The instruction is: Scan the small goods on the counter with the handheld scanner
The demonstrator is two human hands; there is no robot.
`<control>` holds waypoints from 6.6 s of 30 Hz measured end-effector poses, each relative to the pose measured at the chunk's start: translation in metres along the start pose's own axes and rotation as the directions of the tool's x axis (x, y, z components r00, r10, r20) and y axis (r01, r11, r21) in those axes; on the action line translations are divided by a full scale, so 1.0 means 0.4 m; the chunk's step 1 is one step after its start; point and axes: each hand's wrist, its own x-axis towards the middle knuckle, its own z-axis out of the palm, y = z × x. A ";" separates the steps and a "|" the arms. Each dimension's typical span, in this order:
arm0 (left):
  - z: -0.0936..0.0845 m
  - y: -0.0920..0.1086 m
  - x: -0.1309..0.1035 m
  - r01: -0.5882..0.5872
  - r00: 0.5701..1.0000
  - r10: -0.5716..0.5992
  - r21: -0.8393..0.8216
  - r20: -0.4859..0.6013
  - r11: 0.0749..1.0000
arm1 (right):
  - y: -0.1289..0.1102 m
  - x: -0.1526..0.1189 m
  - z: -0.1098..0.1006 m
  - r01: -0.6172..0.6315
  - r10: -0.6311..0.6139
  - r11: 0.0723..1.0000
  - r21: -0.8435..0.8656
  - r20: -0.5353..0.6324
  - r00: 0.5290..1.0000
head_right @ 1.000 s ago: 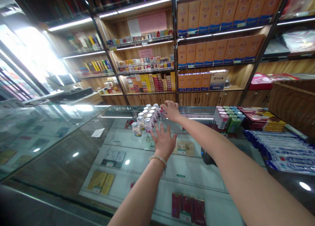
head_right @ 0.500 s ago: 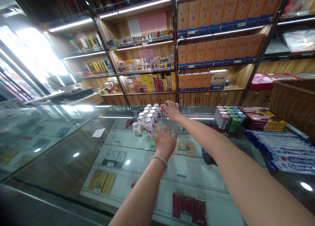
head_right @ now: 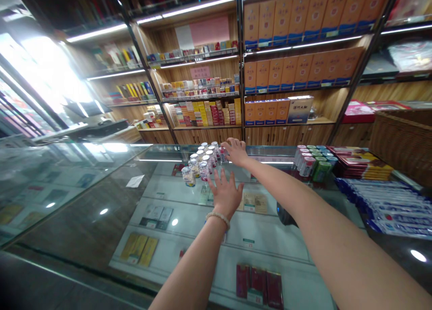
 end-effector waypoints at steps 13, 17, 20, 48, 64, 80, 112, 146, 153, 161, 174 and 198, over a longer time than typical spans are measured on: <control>-0.014 -0.001 0.006 -0.010 1.000 0.010 0.011 0.018 1.000 | 0.077 -0.080 -0.086 0.090 -0.085 0.972 -0.217 0.033 0.996; -0.016 -0.005 0.010 -0.028 0.999 0.027 0.026 0.022 0.999 | 0.109 -0.123 -0.106 0.060 -0.044 0.967 -0.247 0.073 0.996; -0.010 -0.007 0.015 -0.028 1.000 0.028 0.037 0.005 0.999 | 0.113 -0.144 -0.133 0.007 0.028 0.967 -0.255 0.133 0.991; -0.085 0.049 0.010 -0.253 0.940 0.249 0.010 -0.232 0.967 | 0.108 -0.517 -0.368 -0.265 0.275 0.922 -0.283 -0.005 0.961; -0.085 0.084 0.005 -0.389 0.894 0.371 -0.026 -0.251 0.921 | 0.279 -0.590 -0.407 -0.489 0.479 0.808 -0.328 -0.119 0.870; -0.086 0.087 0.009 -0.399 0.887 0.379 -0.025 -0.263 0.917 | 0.344 -0.544 -0.366 -0.447 0.458 0.813 -0.374 -0.063 0.887; -0.081 0.079 0.001 -0.375 0.898 0.339 -0.086 -0.280 0.923 | 0.240 -0.468 -0.405 -0.330 0.286 0.921 -0.209 -0.213 0.934; -0.134 0.104 -0.026 -0.497 0.761 0.317 -0.195 -0.566 0.845 | 0.104 -0.470 -0.426 -0.367 0.552 0.697 0.616 -0.135 0.823; -0.191 0.096 -0.010 -0.568 0.687 0.392 -0.115 -0.612 0.815 | 0.099 -0.486 -0.439 -0.362 0.591 0.649 0.669 -0.143 0.794; -0.238 0.057 -0.006 -0.554 0.742 0.416 -0.132 -0.525 0.822 | 0.082 -0.540 -0.438 -0.324 0.406 0.895 0.306 -0.260 0.876; -0.161 0.005 -0.039 -0.517 0.809 0.406 -0.186 -0.426 0.835 | 0.035 -0.611 -0.409 -0.164 0.115 0.976 -0.140 -0.309 0.944; -0.170 -0.001 -0.053 -0.590 0.762 0.492 -0.138 -0.420 0.795 | 0.008 -0.624 -0.409 -0.174 0.121 0.974 -0.145 -0.316 0.941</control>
